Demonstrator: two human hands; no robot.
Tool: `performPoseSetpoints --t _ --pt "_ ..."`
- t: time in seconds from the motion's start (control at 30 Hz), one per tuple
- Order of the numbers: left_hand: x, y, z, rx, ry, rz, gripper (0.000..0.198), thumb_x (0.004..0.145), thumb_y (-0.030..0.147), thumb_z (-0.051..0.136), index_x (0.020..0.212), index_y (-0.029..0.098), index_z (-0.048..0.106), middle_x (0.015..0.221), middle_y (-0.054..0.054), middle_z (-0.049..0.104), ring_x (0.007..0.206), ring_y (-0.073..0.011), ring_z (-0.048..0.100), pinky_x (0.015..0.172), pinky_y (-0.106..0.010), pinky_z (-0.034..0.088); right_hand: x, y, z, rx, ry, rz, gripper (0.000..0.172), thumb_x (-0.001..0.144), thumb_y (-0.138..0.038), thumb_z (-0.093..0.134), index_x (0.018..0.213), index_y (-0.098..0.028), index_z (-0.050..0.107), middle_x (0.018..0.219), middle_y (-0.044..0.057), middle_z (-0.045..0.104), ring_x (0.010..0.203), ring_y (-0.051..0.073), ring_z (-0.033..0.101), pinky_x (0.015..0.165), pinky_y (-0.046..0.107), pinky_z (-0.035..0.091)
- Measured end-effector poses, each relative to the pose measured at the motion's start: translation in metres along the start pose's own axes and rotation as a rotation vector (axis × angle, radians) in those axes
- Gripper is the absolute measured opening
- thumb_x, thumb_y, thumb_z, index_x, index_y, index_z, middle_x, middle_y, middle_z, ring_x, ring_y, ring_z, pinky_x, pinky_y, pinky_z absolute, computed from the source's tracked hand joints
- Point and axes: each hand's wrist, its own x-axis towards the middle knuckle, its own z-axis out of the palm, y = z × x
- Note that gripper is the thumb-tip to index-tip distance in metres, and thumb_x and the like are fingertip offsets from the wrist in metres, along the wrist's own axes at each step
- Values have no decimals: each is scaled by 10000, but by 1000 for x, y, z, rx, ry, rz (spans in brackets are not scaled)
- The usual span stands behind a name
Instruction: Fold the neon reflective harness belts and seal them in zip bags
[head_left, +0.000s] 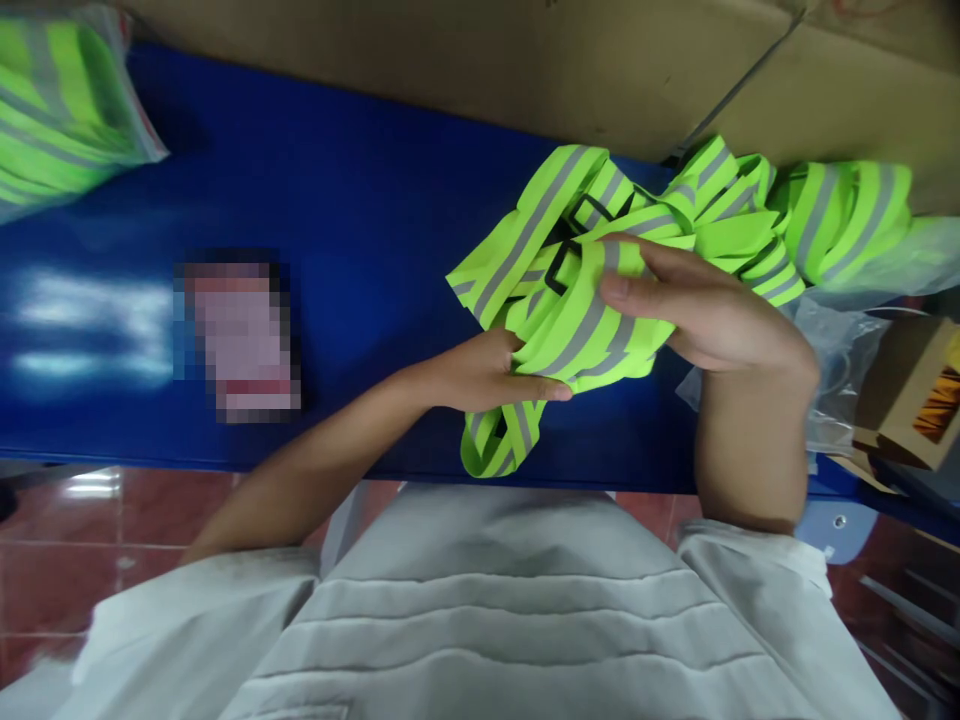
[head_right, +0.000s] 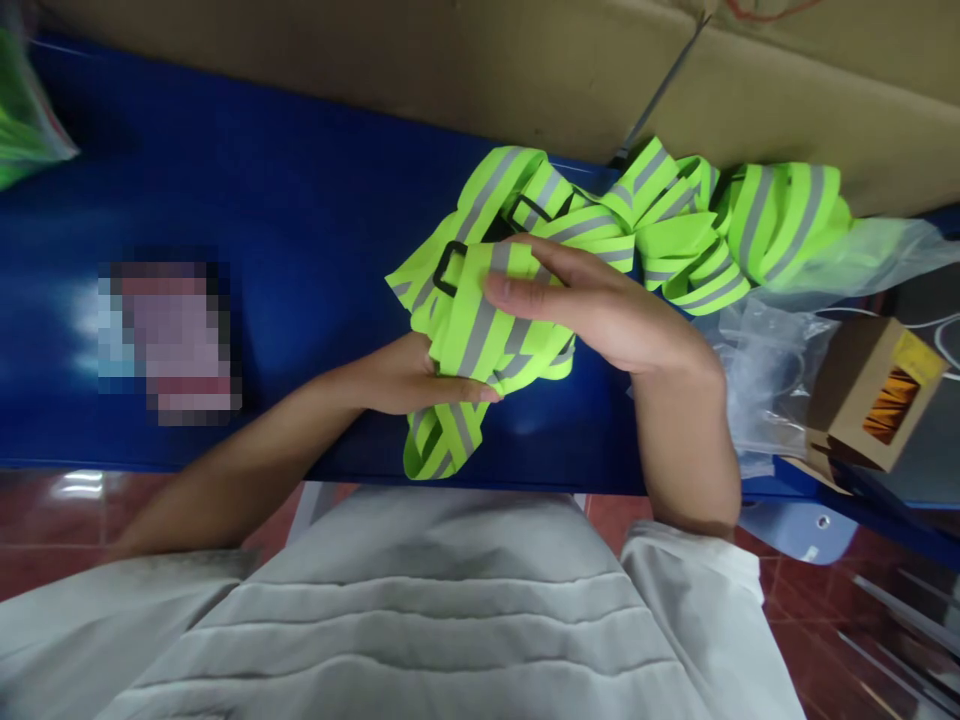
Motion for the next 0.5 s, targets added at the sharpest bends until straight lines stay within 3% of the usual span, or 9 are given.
performPoseSetpoints --t 0.1,0.33,0.5 --pt "3 -2 0 -2 65 -18 448 823 498 849 1076 148 731 1030 -50 772 950 -206 717 833 -277 581 1 3 0 -71 15 -32 323 1017 -512 630 1203 -276 750 1244 -2 771 1192 263 728 1026 437 624" --pt "3 5 0 -195 10 -64 426 778 388 901 1072 148 707 944 -28 772 845 -172 730 742 -241 579 5 6 1 -37 122 -22 312 1015 -521 622 1139 -261 741 1140 3 775 1086 230 742 939 382 639" --pt "0 6 1 -204 -28 -127 485 746 451 922 1061 142 721 963 -52 772 890 -211 739 780 -290 600 7 5 2 39 145 55 448 960 -514 706 1327 -265 645 1173 19 759 1046 210 734 862 335 637"
